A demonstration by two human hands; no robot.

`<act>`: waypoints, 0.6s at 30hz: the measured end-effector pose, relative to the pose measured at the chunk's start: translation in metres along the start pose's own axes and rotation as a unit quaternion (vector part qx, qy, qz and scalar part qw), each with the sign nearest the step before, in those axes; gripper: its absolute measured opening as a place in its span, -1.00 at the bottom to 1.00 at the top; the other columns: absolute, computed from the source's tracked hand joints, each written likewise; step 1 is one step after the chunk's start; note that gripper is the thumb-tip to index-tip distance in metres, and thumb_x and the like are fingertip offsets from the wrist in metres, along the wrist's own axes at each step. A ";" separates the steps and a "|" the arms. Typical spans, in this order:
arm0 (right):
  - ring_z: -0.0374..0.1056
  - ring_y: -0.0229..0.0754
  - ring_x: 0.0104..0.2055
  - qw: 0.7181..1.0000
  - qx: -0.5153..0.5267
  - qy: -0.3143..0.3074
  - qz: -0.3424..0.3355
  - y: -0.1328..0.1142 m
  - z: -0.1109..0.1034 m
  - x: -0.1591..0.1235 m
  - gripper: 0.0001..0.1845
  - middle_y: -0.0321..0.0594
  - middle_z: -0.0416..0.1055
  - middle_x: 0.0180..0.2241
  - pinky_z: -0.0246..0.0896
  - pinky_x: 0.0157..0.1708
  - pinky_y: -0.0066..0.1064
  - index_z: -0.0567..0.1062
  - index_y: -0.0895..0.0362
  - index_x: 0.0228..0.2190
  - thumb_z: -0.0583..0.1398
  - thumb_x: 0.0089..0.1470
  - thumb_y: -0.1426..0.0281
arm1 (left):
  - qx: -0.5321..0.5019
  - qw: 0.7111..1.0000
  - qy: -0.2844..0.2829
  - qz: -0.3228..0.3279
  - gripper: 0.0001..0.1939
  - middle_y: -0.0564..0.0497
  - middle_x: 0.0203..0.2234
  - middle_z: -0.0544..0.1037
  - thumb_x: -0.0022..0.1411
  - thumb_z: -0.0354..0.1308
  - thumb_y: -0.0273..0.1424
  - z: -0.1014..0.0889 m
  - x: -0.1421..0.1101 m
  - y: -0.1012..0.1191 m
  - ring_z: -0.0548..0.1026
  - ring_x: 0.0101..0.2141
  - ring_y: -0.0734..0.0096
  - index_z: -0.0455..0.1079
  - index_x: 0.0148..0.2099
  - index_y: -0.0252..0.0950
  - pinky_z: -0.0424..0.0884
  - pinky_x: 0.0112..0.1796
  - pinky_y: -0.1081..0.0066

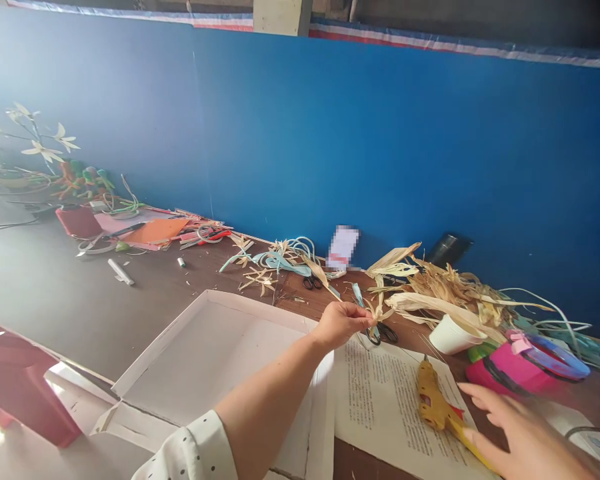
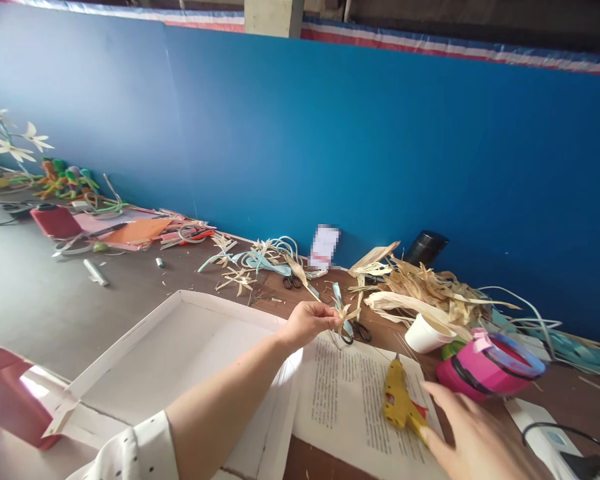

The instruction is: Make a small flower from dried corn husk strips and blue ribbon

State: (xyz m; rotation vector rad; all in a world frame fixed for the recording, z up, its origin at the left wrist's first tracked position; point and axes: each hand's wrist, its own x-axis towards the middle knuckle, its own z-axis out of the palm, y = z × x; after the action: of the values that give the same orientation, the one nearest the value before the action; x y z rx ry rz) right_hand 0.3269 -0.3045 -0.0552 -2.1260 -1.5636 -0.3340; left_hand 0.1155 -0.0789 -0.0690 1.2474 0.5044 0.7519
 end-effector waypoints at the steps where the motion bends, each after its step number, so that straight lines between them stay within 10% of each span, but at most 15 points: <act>1: 0.44 0.09 -0.40 0.998 -0.033 -0.042 -0.017 0.006 0.005 -0.006 -0.61 -0.12 0.52 -0.40 0.29 -0.54 -0.21 0.59 -0.06 -0.35 0.28 -0.38 0.27 | 0.003 1.000 0.000 0.001 -0.70 0.03 -0.58 0.44 -0.18 0.35 -0.27 0.000 0.000 0.000 0.30 -0.52 0.57 0.50 -0.43 -0.40 0.23 -0.40 0.46; 9: 0.46 0.03 -0.32 0.987 -0.091 -0.135 0.002 0.015 0.040 -0.025 -0.47 -0.11 0.49 -0.25 0.29 -0.47 -0.28 0.50 0.02 -0.19 0.09 -0.32 0.43 | -0.008 1.000 -0.004 -0.003 -0.68 0.04 -0.58 0.45 -0.22 0.37 -0.26 0.001 0.000 -0.003 0.32 -0.51 0.55 0.51 -0.44 -0.40 0.24 -0.37 0.46; 18: 0.34 -0.05 -0.60 0.997 0.023 0.025 0.076 -0.007 0.036 0.010 -0.83 -0.21 0.43 -0.56 0.14 -0.65 -0.34 0.47 -0.03 -0.49 0.19 -0.22 0.20 | -0.103 0.993 0.063 -0.002 -0.59 0.05 -0.61 0.41 -0.30 0.41 -0.19 0.004 0.008 -0.007 0.28 -0.58 0.61 0.47 -0.46 -0.43 0.20 -0.46 0.47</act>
State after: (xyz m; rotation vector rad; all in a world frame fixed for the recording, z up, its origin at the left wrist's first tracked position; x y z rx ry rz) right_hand 0.3203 -0.2760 -0.0800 -2.1688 -1.3588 -0.2934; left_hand 0.1251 -0.0769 -0.0748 1.0114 0.5170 0.8611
